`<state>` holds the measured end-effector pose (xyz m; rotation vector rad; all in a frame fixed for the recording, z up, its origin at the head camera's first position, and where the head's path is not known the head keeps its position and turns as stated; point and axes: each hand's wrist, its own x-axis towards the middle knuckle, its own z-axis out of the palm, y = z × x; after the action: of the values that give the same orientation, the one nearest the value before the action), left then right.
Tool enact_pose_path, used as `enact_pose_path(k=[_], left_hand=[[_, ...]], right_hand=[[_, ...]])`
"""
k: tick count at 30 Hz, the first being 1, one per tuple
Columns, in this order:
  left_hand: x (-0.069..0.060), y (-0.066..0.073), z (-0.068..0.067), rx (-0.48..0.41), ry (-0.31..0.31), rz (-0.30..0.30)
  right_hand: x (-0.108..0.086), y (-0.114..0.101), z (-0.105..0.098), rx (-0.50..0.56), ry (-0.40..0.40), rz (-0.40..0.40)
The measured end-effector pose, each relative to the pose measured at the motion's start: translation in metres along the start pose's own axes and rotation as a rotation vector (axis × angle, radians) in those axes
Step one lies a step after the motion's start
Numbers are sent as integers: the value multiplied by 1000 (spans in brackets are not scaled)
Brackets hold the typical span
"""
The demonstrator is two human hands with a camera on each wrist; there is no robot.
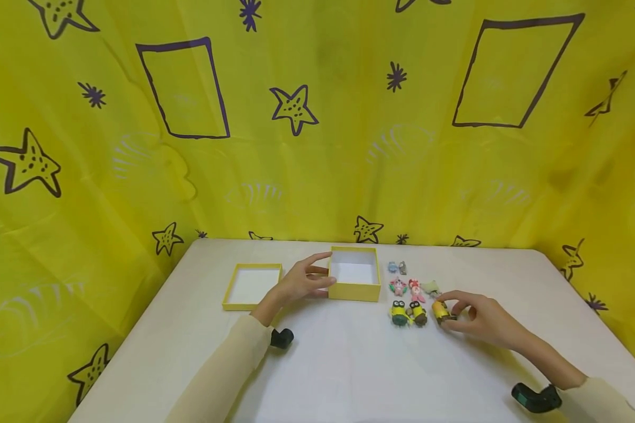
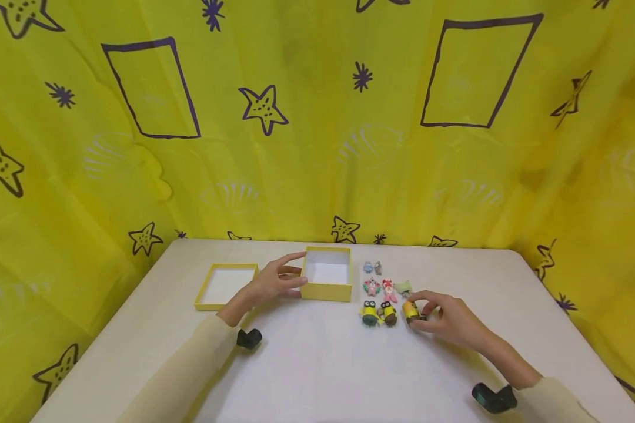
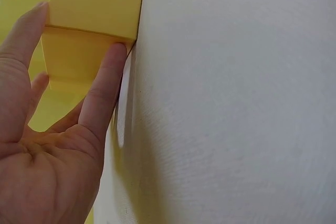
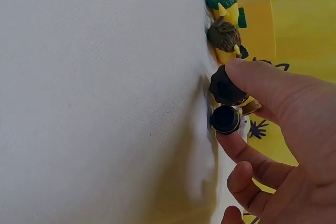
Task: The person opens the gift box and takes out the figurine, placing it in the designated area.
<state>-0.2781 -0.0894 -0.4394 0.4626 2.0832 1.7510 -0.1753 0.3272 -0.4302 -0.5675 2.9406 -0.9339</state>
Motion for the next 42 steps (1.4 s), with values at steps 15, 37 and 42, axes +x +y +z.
enact_pose_path(k=[15, 37, 42], left_hand=[[1, 2, 1, 10, -2, 7], [-1, 0, 0, 35, 7, 12], [-3, 3, 0, 16, 0, -9]], right_hand=[[3, 5, 4, 22, -15, 12], [3, 6, 7, 44, -39, -6], [5, 7, 5, 41, -37, -79]])
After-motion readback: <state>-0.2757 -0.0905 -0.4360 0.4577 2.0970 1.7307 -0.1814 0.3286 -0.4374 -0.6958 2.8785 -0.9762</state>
